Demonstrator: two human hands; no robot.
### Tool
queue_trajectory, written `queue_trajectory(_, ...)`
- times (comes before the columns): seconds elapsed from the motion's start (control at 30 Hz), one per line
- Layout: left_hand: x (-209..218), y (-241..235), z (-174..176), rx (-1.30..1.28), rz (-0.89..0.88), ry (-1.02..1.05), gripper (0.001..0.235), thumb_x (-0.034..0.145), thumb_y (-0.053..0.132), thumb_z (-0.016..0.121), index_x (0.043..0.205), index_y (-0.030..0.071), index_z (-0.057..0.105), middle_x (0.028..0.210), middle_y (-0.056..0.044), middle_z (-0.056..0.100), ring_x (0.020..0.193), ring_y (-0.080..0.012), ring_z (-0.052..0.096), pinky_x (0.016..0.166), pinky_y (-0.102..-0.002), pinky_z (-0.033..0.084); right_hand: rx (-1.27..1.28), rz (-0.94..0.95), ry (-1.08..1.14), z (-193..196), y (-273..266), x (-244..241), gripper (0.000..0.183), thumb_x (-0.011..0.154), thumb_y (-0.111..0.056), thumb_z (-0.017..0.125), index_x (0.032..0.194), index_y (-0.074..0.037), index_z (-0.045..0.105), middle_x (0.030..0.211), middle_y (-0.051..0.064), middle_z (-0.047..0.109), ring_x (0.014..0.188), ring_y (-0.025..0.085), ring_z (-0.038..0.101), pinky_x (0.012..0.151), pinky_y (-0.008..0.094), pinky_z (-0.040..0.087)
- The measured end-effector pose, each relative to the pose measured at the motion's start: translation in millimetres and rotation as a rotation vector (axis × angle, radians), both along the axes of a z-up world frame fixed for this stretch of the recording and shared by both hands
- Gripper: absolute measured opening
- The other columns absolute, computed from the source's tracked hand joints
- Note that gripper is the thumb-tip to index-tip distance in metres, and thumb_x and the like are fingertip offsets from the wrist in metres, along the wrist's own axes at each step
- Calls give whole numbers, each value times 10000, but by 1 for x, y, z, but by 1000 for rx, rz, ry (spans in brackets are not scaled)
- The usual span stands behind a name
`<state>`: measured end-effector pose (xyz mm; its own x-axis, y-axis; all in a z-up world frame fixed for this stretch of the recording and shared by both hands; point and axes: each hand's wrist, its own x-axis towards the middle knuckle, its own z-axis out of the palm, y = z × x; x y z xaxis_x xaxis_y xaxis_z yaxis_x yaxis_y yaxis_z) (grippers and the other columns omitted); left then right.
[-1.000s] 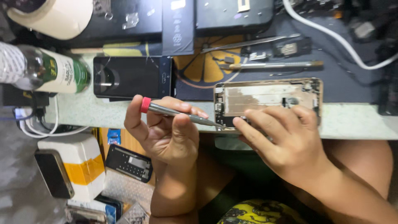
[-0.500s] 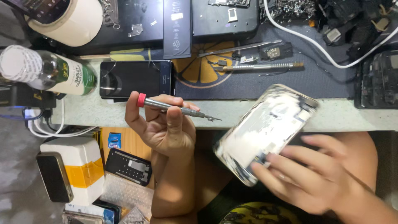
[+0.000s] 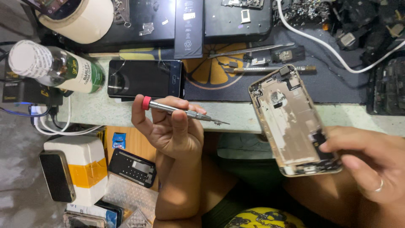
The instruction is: The person uses a screwdriver to remove screws from the internal frame of a disassembled smartphone. They carefully unscrew multiple fasteners around the device's chassis while holding the phone steady.
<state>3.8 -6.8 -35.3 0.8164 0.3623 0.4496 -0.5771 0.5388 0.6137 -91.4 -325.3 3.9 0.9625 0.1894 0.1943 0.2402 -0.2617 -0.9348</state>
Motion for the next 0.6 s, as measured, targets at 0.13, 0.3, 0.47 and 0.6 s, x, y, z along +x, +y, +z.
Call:
queue_trajectory(0.13,1,0,-2,-6,-17,-3,636,1080,28,680,1557,120,269,1053,-193,677,789,-200,655,689,-393,631,-22,-177,189,-15,-1,-15,244,866,59,720,1093,-1,655,1079,155,741,955,183,731,840,305,585)
queue_trajectory(0.3,2,-2,-2,-29,10,-4,685,1059,13,688,1595,118,276,1054,-189,669,800,-201,653,682,-399,636,208,-267,268,-5,17,7,291,944,65,648,1213,-26,582,1020,92,710,891,143,734,778,273,606)
queue_trajectory(0.47,2,-3,-1,-51,11,-13,661,1064,4,686,1569,110,273,1054,-198,671,805,-202,649,693,-408,633,-294,-168,297,26,45,62,392,943,54,583,1308,-73,651,1018,89,688,874,159,695,762,294,549)
queue_trajectory(0.6,1,-2,-2,-46,-11,-10,684,1060,6,683,1593,132,273,1056,-203,673,798,-208,656,701,-417,634,-562,-199,138,43,63,75,322,952,9,583,1239,-101,680,1088,94,649,853,185,688,778,325,537)
